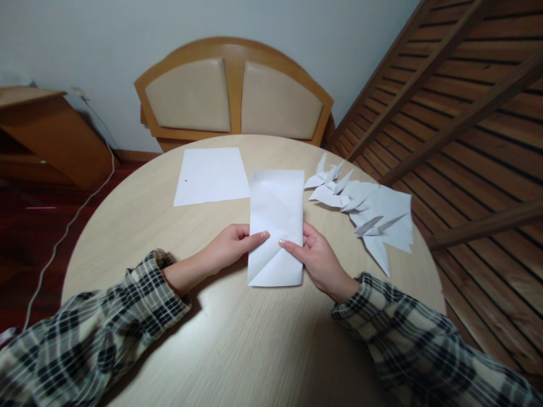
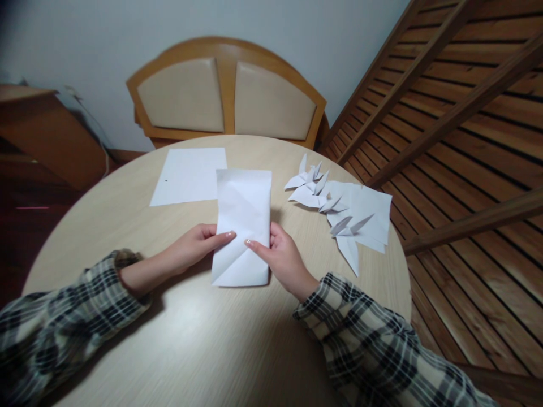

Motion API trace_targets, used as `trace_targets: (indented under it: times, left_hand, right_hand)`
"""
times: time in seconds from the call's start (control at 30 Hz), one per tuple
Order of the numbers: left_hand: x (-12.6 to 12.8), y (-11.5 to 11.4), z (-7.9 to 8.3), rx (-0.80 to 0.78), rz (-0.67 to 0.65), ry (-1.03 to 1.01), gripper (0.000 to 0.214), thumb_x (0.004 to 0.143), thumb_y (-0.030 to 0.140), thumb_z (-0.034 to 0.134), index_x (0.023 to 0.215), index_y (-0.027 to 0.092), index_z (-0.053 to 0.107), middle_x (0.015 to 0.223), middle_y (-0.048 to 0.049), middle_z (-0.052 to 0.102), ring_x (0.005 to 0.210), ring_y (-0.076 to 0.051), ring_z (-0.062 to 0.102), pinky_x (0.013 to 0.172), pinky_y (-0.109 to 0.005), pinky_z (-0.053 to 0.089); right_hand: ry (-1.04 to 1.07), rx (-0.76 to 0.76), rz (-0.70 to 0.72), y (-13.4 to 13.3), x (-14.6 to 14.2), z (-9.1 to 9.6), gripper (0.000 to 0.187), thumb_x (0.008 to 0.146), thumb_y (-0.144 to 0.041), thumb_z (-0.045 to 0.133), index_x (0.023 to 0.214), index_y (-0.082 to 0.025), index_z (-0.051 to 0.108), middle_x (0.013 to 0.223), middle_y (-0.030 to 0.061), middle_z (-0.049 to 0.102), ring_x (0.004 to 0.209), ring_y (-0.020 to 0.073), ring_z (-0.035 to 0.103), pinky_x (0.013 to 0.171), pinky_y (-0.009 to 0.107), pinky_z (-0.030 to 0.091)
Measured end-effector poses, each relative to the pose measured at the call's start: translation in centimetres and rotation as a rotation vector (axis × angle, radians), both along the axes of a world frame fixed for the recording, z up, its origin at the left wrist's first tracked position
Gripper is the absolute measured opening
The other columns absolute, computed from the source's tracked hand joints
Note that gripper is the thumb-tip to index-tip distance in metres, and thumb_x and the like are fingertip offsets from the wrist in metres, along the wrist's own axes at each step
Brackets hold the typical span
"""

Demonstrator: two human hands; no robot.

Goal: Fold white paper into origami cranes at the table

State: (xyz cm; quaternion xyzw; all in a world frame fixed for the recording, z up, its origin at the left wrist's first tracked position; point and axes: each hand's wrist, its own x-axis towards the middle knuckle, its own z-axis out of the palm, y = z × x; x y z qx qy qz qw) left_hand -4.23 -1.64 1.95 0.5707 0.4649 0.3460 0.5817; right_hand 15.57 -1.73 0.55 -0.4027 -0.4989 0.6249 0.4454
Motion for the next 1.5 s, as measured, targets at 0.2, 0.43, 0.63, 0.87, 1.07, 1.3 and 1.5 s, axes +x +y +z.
trace_targets:
  times: [0.2,0.43,0.63,0.87,1.07,1.3,1.5]
  left_hand:
    - [0.1,0.2,-0.5,-0.022,0.107,-0.095,0.040,0.074,0.050,0.072,0.078,0.010,0.069,0.073,-0.0058,0.069,0.061,-0.014,0.056,0.060,-0.027,0.044]
    - [-0.2,0.7,-0.9,0.050,0.256,-0.210,0.039,0.077,0.051,0.070,0.075,0.012,0.067,0.070,-0.0034,0.067,0.060,-0.013,0.055,0.057,-0.025,0.044]
    - [-0.2,0.7,-0.8,0.144,0.298,-0.144,0.040,0.077,0.052,0.069,0.070,0.013,0.064,0.064,-0.0022,0.063,0.054,-0.012,0.051,0.050,-0.023,0.040]
    - [0.3,0.2,-0.7,0.155,0.235,-0.053,0.044,0.075,0.053,0.068,0.059,0.014,0.058,0.055,0.0007,0.054,0.048,-0.009,0.044,0.043,-0.020,0.032]
    - [0.5,-0.2,-0.5,0.133,0.177,-0.009,0.044,0.074,0.054,0.068,0.058,0.014,0.057,0.054,0.0007,0.054,0.047,-0.009,0.044,0.042,-0.020,0.032]
    - [0.6,0.0,-0.8,0.048,0.174,-0.079,0.042,0.075,0.053,0.068,0.063,0.013,0.061,0.059,-0.0016,0.060,0.050,-0.010,0.049,0.046,-0.022,0.037]
    - [0.4,0.0,-0.6,0.127,0.193,0.003,0.044,0.075,0.053,0.068,0.060,0.013,0.058,0.054,0.0005,0.054,0.048,-0.009,0.045,0.044,-0.021,0.033]
  right_hand:
    - [-0.009,-0.013,0.047,-0.2,-0.2,-0.3,0.043,0.073,-0.033,0.079,0.109,-0.022,0.058,0.107,0.0066,0.072,0.093,0.0220,0.070,0.082,0.039,0.058]
    - [-0.057,-0.015,0.157,-0.2,-0.1,-0.2,0.042,0.072,-0.030,0.079,0.108,-0.021,0.059,0.106,0.0065,0.072,0.093,0.0221,0.070,0.079,0.036,0.059]
    - [-0.066,-0.024,0.183,-0.3,-0.2,0.1,0.044,0.072,-0.030,0.079,0.110,-0.021,0.057,0.111,0.0078,0.071,0.095,0.0221,0.069,0.081,0.037,0.058]
    - [-0.065,-0.034,0.091,-0.3,-0.2,0.1,0.041,0.074,-0.036,0.077,0.107,-0.019,0.060,0.109,0.0092,0.072,0.092,0.0220,0.069,0.081,0.037,0.057]
    - [0.040,-0.090,0.017,-0.2,-0.4,0.3,0.035,0.073,-0.039,0.078,0.097,-0.019,0.063,0.096,0.0061,0.075,0.079,0.0196,0.071,0.074,0.034,0.056]
    - [0.051,-0.056,-0.095,0.0,-0.4,0.2,0.029,0.072,-0.039,0.079,0.086,-0.020,0.063,0.082,0.0019,0.074,0.070,0.0166,0.068,0.063,0.028,0.053]
    - [0.050,-0.028,-0.090,0.2,-0.1,0.2,0.028,0.072,-0.039,0.079,0.083,-0.020,0.063,0.081,0.0015,0.073,0.070,0.0160,0.067,0.064,0.027,0.052]
